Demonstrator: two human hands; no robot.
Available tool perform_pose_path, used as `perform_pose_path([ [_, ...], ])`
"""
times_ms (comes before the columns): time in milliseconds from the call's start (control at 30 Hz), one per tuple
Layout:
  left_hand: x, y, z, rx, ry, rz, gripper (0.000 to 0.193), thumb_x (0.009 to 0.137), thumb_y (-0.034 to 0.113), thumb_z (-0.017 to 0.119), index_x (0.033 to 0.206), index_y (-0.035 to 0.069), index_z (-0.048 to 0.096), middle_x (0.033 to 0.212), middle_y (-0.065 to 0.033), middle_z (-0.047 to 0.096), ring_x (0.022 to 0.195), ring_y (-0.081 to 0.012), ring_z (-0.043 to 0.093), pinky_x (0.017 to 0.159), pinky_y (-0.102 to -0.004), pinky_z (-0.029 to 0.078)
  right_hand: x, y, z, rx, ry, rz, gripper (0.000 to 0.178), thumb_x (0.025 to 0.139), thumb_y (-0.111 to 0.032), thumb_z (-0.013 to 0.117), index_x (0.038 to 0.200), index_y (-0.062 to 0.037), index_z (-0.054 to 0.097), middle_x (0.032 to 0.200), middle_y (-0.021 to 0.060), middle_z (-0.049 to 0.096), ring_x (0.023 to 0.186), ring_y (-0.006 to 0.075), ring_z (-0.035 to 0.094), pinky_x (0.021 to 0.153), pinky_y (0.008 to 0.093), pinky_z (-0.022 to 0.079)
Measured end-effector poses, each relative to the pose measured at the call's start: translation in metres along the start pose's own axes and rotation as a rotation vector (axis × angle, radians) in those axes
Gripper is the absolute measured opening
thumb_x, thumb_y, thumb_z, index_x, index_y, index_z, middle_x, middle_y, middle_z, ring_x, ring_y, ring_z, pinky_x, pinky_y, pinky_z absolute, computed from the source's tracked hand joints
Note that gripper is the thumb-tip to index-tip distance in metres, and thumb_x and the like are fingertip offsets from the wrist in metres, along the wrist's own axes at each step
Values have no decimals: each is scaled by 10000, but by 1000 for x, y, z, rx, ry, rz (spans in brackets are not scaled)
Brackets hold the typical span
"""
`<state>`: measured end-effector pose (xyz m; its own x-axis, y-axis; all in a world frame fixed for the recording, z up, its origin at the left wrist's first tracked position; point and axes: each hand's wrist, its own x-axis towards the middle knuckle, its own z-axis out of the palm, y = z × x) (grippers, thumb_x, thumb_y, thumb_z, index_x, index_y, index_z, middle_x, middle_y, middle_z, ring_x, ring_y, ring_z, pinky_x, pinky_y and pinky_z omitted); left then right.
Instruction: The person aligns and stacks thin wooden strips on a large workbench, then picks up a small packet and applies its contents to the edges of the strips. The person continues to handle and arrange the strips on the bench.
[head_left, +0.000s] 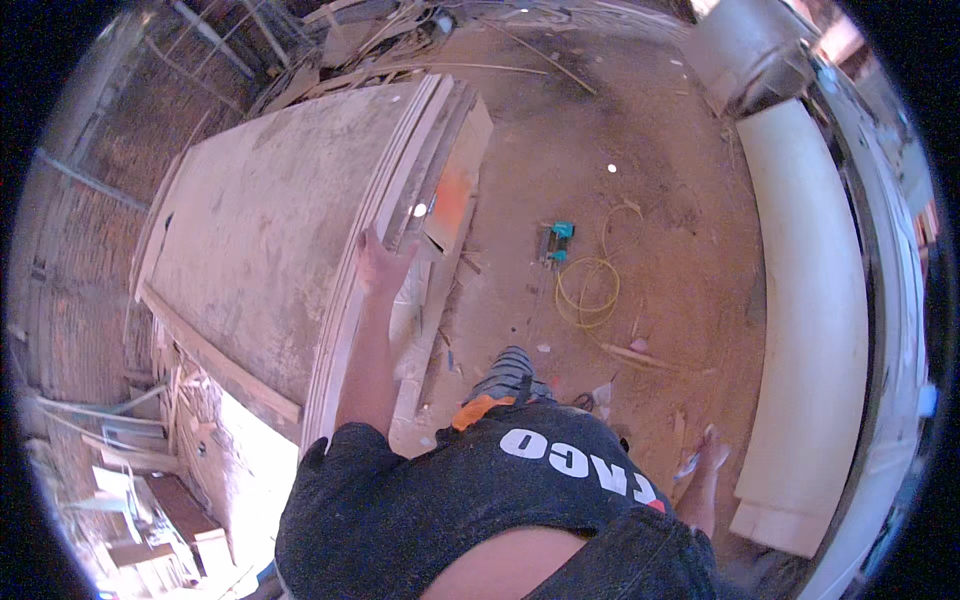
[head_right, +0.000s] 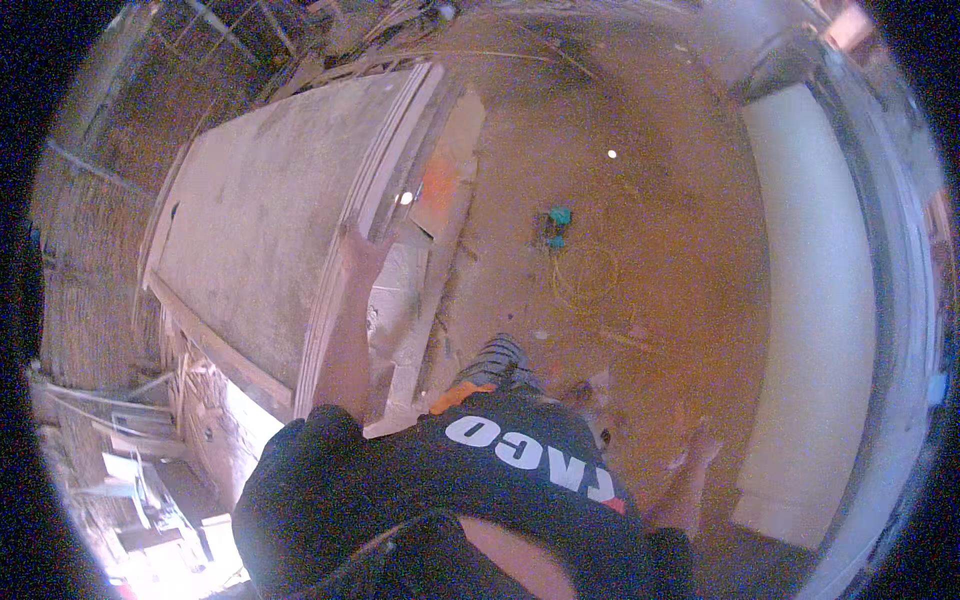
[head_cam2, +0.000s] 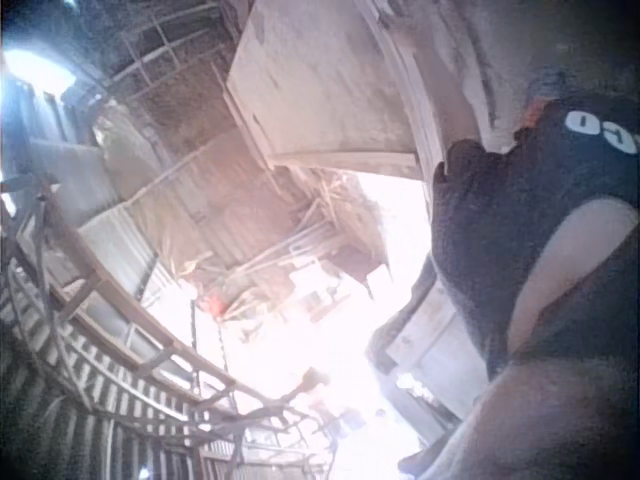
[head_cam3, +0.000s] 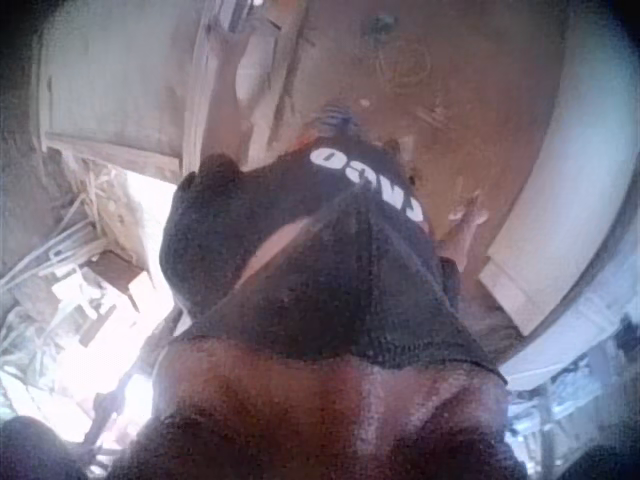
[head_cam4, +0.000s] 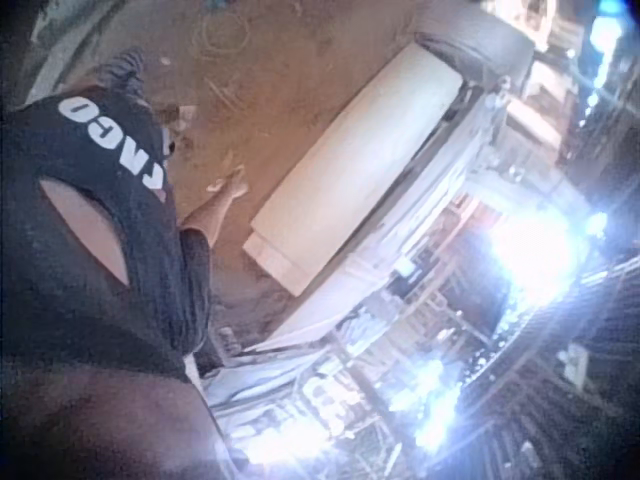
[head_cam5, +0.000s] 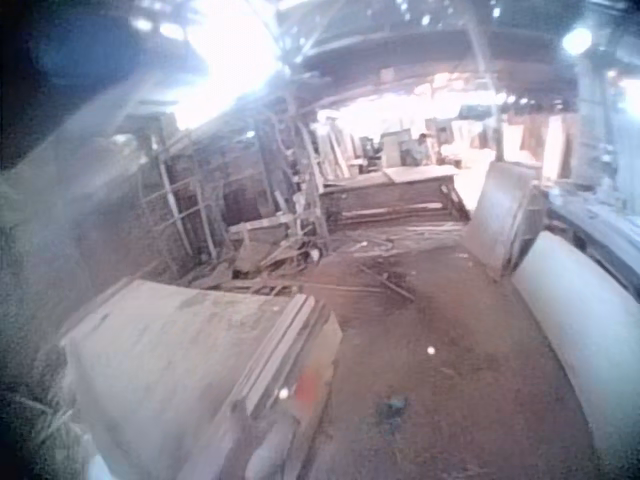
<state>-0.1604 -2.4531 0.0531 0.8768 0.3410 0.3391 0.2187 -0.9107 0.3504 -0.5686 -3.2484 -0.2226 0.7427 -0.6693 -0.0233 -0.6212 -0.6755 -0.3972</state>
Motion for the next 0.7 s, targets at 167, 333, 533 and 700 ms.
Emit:
perform_pose_path([
  [167,58,5,-21,-22,-34,-277,1165,701,608,876,1568,20,365,1540,-273,446,1458,-424,403,1184,-508,380,236,-279,-27,759,-86,238,220,1005,-276,693,1006,-67,759,797,18,683,604,140,595,526,306,480],
  [333,169,3,25,97,-148,-252,1341,655,683,873,1633,45,213,1620,-263,333,1502,-409,353,1222,-534,312,293,-477,38,1225,-121,189,204,980,-220,736,1090,-48,750,831,32,703,615,128,618,532,280,498],
  [533,257,11,82,185,-463,-328,1450,598,713,887,1653,60,136,1622,-233,336,1499,-402,361,1201,-548,335,287,-632,91,1168,-332,286,243,1004,-238,709,1122,-25,723,862,51,710,631,137,633,543,270,504],
  [700,294,13,120,207,-532,-368,1355,654,623,881,1653,71,150,1569,-222,409,1453,-392,421,1153,-537,398,338,-728,86,992,-403,119,253,1013,-240,700,1136,-19,716,888,58,715,652,125,642,553,261,511],
])
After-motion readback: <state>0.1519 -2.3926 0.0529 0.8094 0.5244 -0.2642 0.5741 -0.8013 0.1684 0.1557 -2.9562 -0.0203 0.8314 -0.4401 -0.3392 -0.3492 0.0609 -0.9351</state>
